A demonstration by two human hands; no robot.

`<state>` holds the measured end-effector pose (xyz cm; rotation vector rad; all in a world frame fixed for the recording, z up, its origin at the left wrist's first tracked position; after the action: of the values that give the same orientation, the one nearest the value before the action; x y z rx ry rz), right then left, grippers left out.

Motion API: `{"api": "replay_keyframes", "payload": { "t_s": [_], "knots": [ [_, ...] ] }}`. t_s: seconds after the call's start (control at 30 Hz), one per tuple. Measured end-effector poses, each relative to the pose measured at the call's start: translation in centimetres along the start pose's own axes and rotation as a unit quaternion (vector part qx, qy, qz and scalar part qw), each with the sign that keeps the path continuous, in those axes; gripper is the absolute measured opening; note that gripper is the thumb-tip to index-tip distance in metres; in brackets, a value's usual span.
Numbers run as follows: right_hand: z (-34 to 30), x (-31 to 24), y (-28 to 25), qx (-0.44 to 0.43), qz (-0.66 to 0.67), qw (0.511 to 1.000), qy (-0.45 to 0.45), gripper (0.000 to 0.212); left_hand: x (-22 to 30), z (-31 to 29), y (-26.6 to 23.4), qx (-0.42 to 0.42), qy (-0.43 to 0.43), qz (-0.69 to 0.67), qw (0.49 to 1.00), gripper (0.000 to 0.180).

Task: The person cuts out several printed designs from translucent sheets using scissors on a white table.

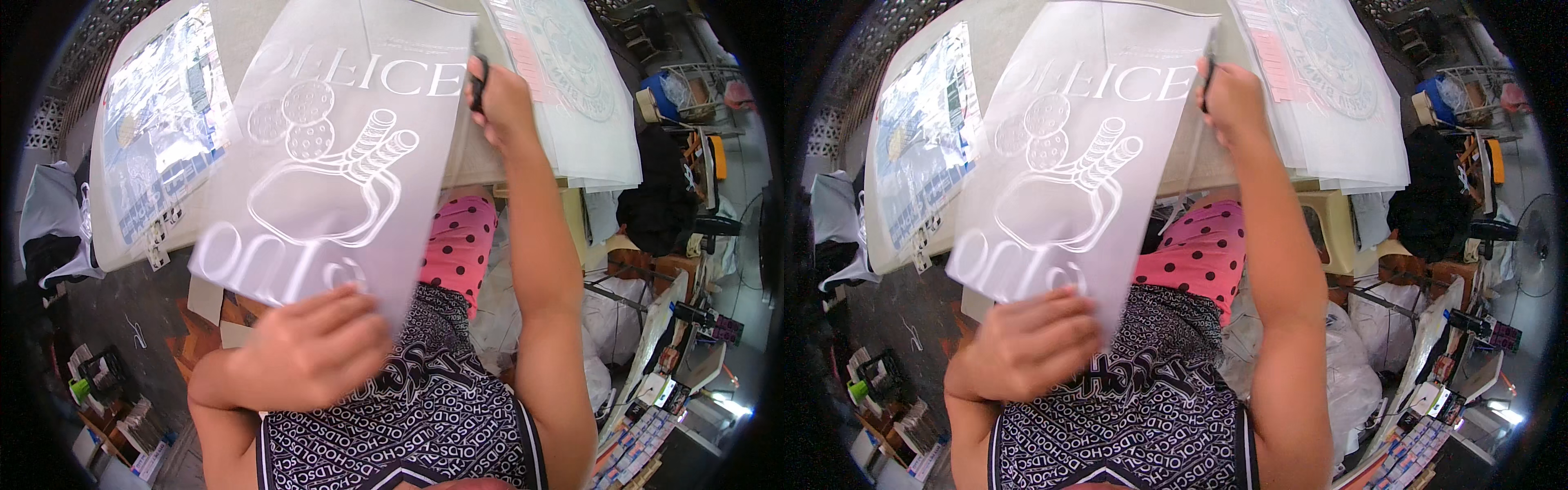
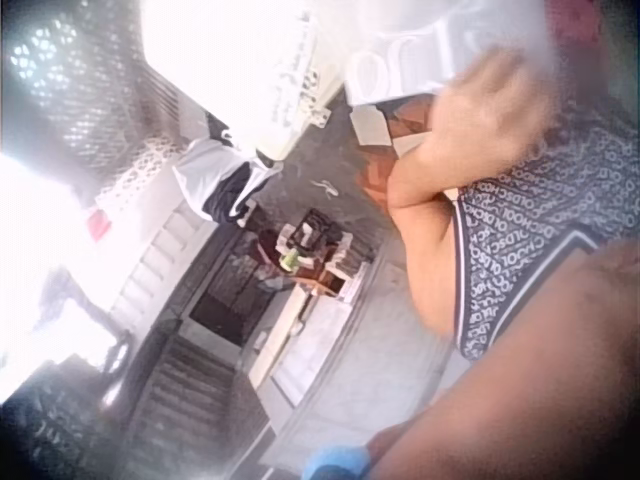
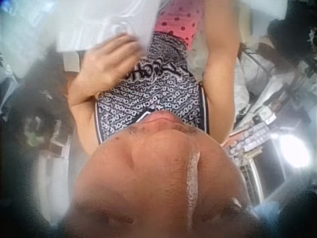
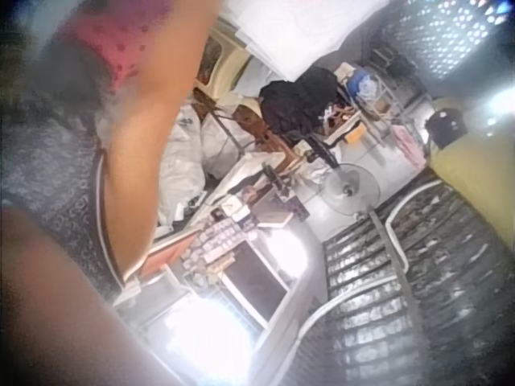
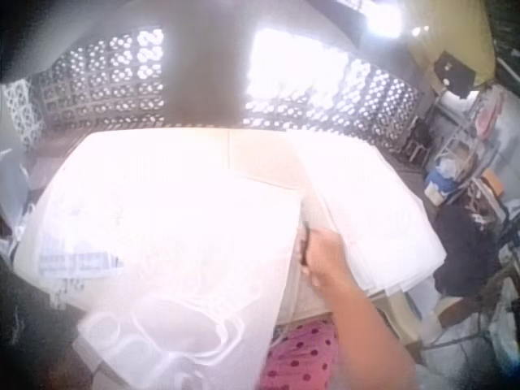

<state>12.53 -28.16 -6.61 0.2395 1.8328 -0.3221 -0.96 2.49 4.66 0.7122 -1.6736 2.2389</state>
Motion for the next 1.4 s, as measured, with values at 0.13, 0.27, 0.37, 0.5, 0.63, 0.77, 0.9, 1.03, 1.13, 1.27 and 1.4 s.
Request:
{"api": "replay_keyframes", "payload": {
  "t_s": [0.13, 0.27, 0.37, 0.5, 0.63, 0.77, 0.9, 1.03, 1.13, 1.27, 1.4],
  "knots": [
    [-10.3, 0.9, -5.6, -0.044, -0.023, 0.998, 0.034, 0.028, -4.1, -7.0, -5.9, -0.139, -0.325, -0.108, 0.929, 0.032],
    [-19.4, 3.5, -6.1, -0.121, 0.075, 0.986, 0.081, 0.046, -6.7, -4.5, -6.7, 0.033, -0.293, 0.094, 0.951, 0.054],
    [-21.9, 6.0, -4.3, -0.137, 0.151, 0.974, 0.095, 0.045, -11.2, 2.8, 1.2, 0.125, -0.249, 0.092, 0.956, 0.050],
    [-23.3, 8.0, -2.5, -0.149, 0.218, 0.962, 0.068, 0.048, -15.2, 5.6, 5.3, 0.057, -0.233, 0.193, 0.951, 0.055],
    [-24.0, 8.0, -0.8, -0.183, 0.246, 0.947, 0.095, 0.050, -14.8, 5.6, 6.1, 0.047, -0.220, 0.195, 0.955, 0.050],
    [-24.6, 7.2, 0.0, -0.173, 0.216, 0.954, 0.119, 0.047, -13.8, 6.2, 6.8, 0.086, -0.213, 0.213, 0.950, 0.045],
    [-25.4, 5.5, -0.8, -0.127, 0.163, 0.972, 0.112, 0.041, -14.4, 6.6, 7.2, 0.111, -0.160, 0.157, 0.968, 0.040],
    [-27.0, 4.3, -0.7, -0.214, 0.152, 0.951, 0.162, 0.046, -14.4, 6.7, 6.9, 0.100, -0.135, 0.183, 0.969, 0.039],
    [-27.1, 5.5, 0.1, -0.243, 0.166, 0.937, 0.189, 0.044, -13.4, 6.8, 6.7, 0.104, -0.140, 0.174, 0.969, 0.037],
    [-27.1, 6.8, 0.4, -0.219, 0.170, 0.945, 0.173, 0.043, -12.1, 5.5, 7.2, 0.083, -0.135, 0.181, 0.971, 0.030],
    [-26.3, 7.4, 1.5, -0.187, 0.173, 0.958, 0.133, 0.043, -12.0, 5.4, 8.1, 0.105, -0.104, 0.199, 0.969, 0.027]
  ]
}}
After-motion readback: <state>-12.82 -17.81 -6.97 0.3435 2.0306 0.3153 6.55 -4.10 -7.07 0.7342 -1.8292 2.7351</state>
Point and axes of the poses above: each hand's wrist, its own z-axis towards the middle knuckle, its own y-axis out of the palm, x = y × z, the point moved 3 cm from there along z, towards the middle knuckle, and after that the axes turned 9 degrees about -x, right-handed, at the moved point
